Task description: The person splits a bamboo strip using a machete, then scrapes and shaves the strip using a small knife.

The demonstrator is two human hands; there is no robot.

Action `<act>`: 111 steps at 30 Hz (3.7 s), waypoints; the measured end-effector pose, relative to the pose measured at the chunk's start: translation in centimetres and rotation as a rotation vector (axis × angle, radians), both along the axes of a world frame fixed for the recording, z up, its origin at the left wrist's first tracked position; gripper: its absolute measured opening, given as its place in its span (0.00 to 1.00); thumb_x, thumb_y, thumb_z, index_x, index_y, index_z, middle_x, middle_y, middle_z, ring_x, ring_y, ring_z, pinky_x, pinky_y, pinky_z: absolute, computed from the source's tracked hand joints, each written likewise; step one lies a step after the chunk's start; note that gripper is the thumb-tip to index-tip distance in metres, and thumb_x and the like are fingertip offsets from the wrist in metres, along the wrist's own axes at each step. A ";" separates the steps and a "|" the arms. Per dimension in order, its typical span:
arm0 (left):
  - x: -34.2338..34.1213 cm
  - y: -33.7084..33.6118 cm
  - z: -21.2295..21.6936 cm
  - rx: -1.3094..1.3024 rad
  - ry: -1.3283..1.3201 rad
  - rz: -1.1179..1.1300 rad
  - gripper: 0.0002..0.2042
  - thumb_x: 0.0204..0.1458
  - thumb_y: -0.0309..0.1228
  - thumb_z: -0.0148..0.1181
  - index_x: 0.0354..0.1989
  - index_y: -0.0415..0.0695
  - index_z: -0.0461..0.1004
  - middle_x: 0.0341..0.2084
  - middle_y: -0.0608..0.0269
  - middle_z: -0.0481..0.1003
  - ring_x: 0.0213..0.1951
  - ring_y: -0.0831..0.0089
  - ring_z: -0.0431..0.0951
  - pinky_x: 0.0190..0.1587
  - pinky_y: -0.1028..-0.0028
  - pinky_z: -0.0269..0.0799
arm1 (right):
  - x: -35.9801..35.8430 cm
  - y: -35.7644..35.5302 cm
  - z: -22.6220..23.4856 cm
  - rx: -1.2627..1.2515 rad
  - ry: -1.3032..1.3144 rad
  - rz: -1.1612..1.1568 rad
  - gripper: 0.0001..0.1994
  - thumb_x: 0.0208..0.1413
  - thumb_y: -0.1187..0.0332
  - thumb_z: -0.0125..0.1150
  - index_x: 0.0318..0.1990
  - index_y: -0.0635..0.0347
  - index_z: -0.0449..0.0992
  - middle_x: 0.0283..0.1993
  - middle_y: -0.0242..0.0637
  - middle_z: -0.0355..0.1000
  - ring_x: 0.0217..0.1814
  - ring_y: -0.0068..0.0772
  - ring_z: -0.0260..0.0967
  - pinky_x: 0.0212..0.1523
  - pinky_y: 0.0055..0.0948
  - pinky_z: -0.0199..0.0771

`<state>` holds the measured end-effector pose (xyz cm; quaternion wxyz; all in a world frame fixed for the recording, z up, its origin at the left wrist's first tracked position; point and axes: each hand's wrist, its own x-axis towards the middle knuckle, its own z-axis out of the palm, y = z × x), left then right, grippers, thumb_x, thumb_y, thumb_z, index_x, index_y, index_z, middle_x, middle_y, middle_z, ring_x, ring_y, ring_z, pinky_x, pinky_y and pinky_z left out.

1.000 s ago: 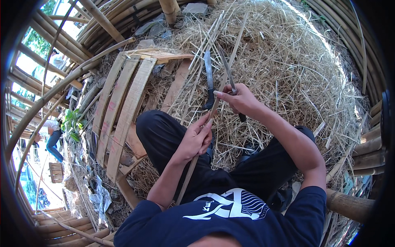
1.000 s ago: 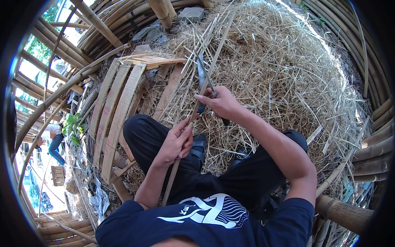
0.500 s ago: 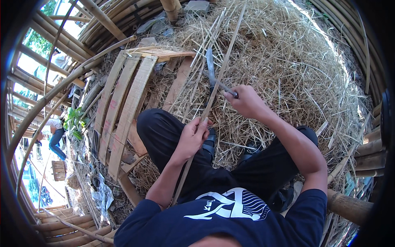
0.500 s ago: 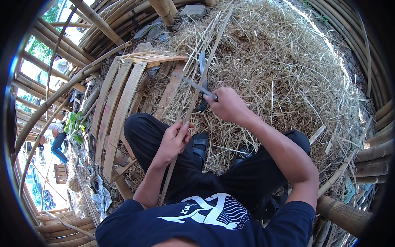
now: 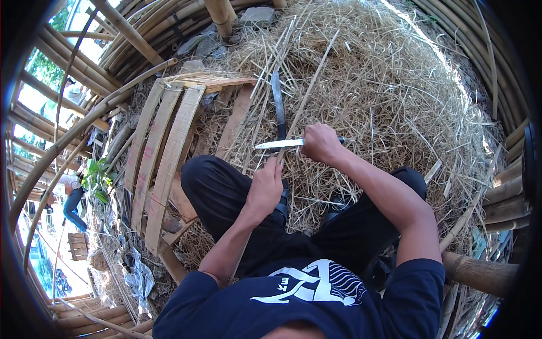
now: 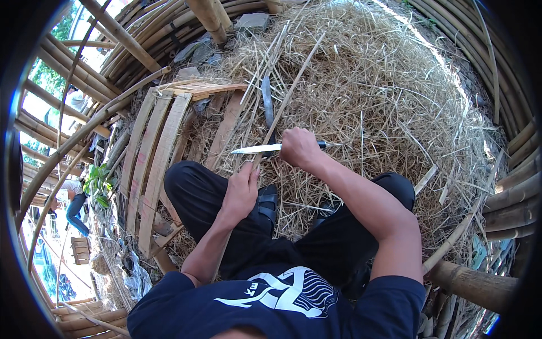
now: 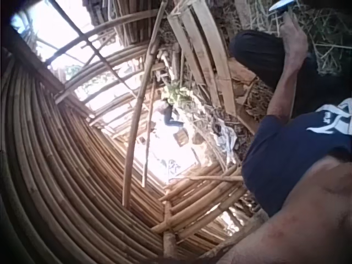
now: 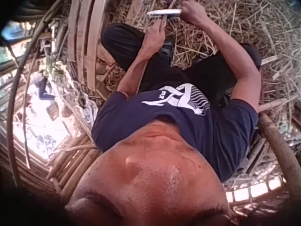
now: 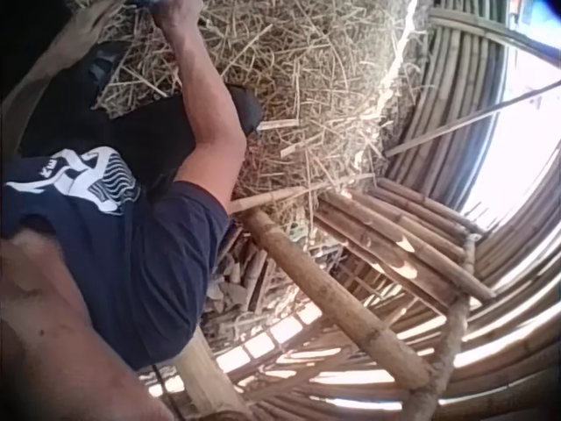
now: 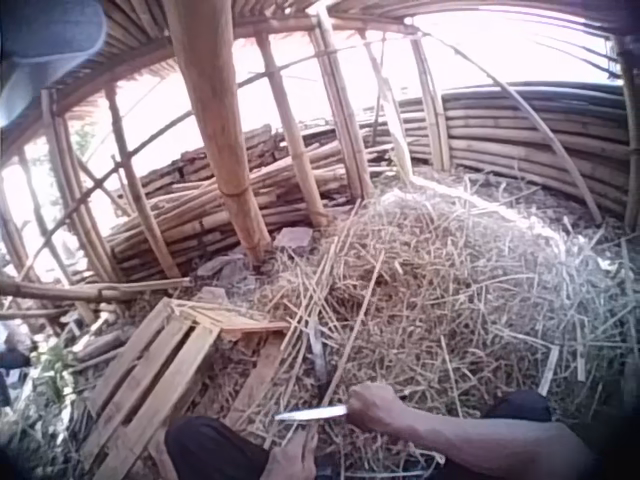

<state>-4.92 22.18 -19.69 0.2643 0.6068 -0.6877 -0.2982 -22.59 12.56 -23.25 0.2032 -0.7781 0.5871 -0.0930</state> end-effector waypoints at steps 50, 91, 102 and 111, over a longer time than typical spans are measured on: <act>4.4 -0.5 0.7 0.645 0.869 0.000 0.10 0.66 0.33 0.42 0.51 0.45 0.64 0.21 0.71 0.64 0.12 0.89 0.54 0.13 0.86 0.52 | 3.4 2.6 1.8 0.116 -0.115 0.083 0.17 0.46 0.61 0.57 0.22 0.71 0.77 0.25 0.57 0.73 0.32 0.58 0.74 0.39 0.46 0.75; 4.1 0.5 3.4 0.547 0.752 0.082 0.09 0.66 0.34 0.43 0.45 0.42 0.65 0.16 0.78 0.54 0.13 0.89 0.51 0.14 0.84 0.45 | 3.1 2.6 4.2 0.132 -0.185 -0.058 0.14 0.47 0.64 0.58 0.27 0.70 0.79 0.26 0.55 0.75 0.30 0.55 0.75 0.38 0.44 0.77; 2.9 0.3 0.3 -0.126 0.050 -0.045 0.07 0.61 0.28 0.47 0.41 0.35 0.65 0.18 0.42 0.67 0.23 0.43 0.70 0.26 0.58 0.63 | 4.5 2.9 0.6 0.053 -0.195 0.006 0.12 0.44 0.67 0.55 0.22 0.71 0.75 0.25 0.60 0.72 0.31 0.59 0.74 0.36 0.46 0.76; 5.6 6.4 -1.1 0.151 0.186 -0.060 0.08 0.64 0.31 0.45 0.35 0.40 0.65 0.14 0.66 0.63 0.13 0.78 0.63 0.17 0.74 0.57 | -7.5 -6.3 0.1 0.072 -0.238 -0.807 0.20 0.50 0.57 0.57 0.36 0.69 0.79 0.38 0.55 0.77 0.44 0.50 0.76 0.45 0.41 0.75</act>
